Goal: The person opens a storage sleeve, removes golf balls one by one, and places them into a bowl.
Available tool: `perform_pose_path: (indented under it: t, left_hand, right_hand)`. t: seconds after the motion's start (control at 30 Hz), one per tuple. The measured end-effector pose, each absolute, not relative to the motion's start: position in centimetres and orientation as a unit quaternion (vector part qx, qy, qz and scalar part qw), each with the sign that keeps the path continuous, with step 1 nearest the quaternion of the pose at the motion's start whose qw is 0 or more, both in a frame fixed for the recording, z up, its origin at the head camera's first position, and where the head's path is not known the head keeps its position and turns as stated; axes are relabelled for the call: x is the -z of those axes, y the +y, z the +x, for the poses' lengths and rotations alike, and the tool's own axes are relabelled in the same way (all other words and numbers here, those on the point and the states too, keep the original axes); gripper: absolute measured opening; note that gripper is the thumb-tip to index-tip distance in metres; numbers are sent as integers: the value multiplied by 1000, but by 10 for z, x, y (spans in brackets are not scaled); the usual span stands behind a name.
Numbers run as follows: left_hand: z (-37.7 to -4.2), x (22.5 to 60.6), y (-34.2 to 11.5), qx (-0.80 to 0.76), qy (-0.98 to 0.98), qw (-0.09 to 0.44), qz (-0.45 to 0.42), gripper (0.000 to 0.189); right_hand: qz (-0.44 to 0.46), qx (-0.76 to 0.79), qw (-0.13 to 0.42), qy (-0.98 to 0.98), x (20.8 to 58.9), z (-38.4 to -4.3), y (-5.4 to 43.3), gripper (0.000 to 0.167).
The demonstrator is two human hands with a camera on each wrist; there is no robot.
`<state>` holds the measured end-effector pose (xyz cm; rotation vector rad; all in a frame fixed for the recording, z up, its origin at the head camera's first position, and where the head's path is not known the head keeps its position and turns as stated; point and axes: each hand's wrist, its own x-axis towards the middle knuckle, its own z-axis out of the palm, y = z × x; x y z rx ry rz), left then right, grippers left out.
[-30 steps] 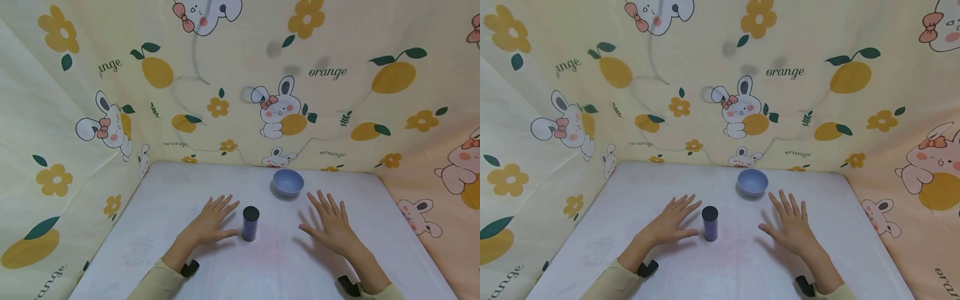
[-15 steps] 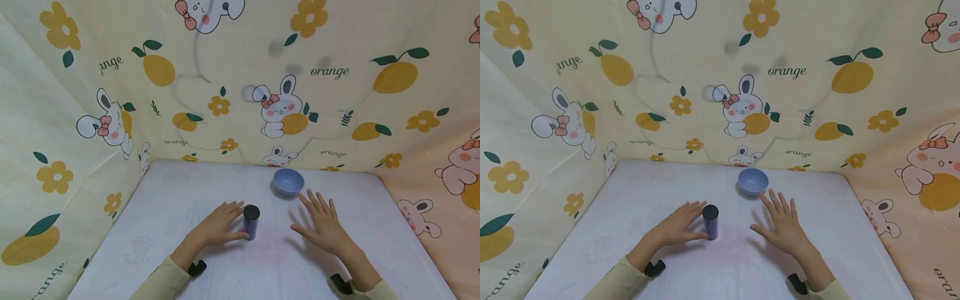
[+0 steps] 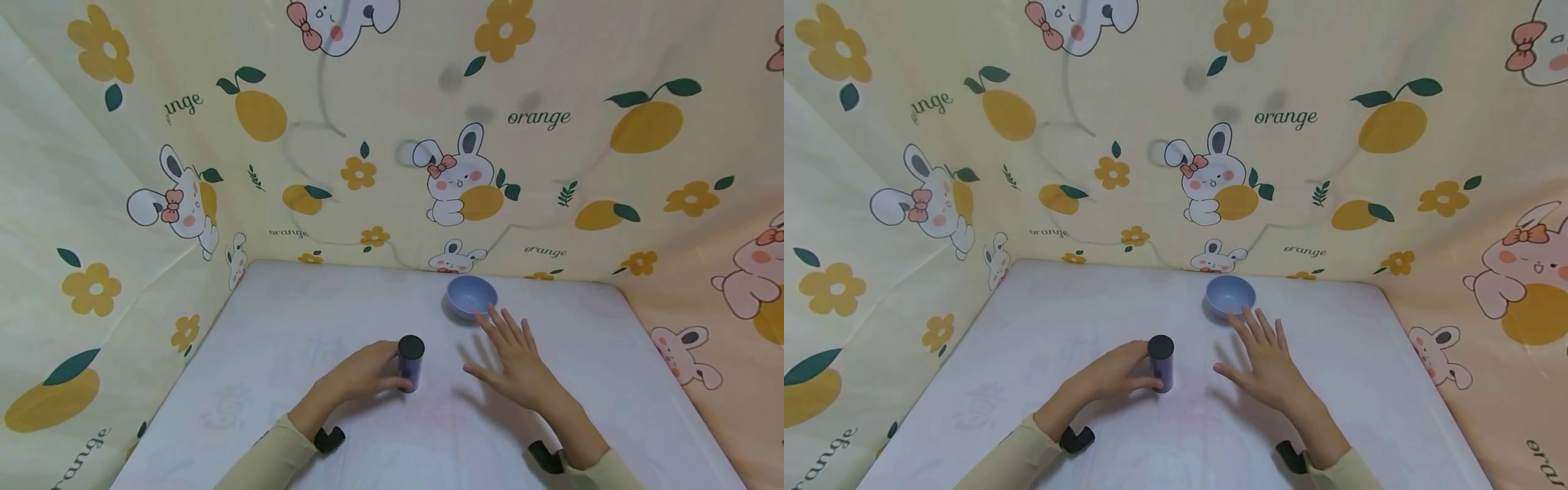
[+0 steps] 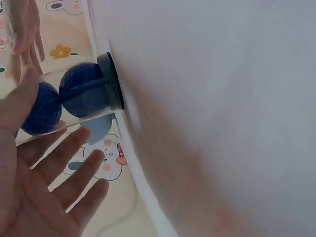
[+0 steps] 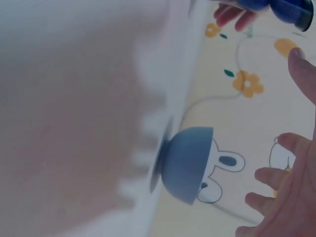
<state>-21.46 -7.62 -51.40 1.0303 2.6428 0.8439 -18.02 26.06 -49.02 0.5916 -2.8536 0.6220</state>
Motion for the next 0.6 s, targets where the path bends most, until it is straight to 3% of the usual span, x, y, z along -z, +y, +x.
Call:
perform_pose_path:
  t: [0.1,0.33,0.6]
  left_hand:
    - [-216,515,-74,-310,881,107,341,42]
    - [-215,510,-71,-352,865,135,332,49]
    - [-217,509,-71,-378,857,121,329,41]
  right_hand:
    - [205,-214,83,-951,489,-182,257,100]
    - [237,-235,93,-938,485,-187,249,99]
    - [274,-268,99,-918,479,-189,237,99]
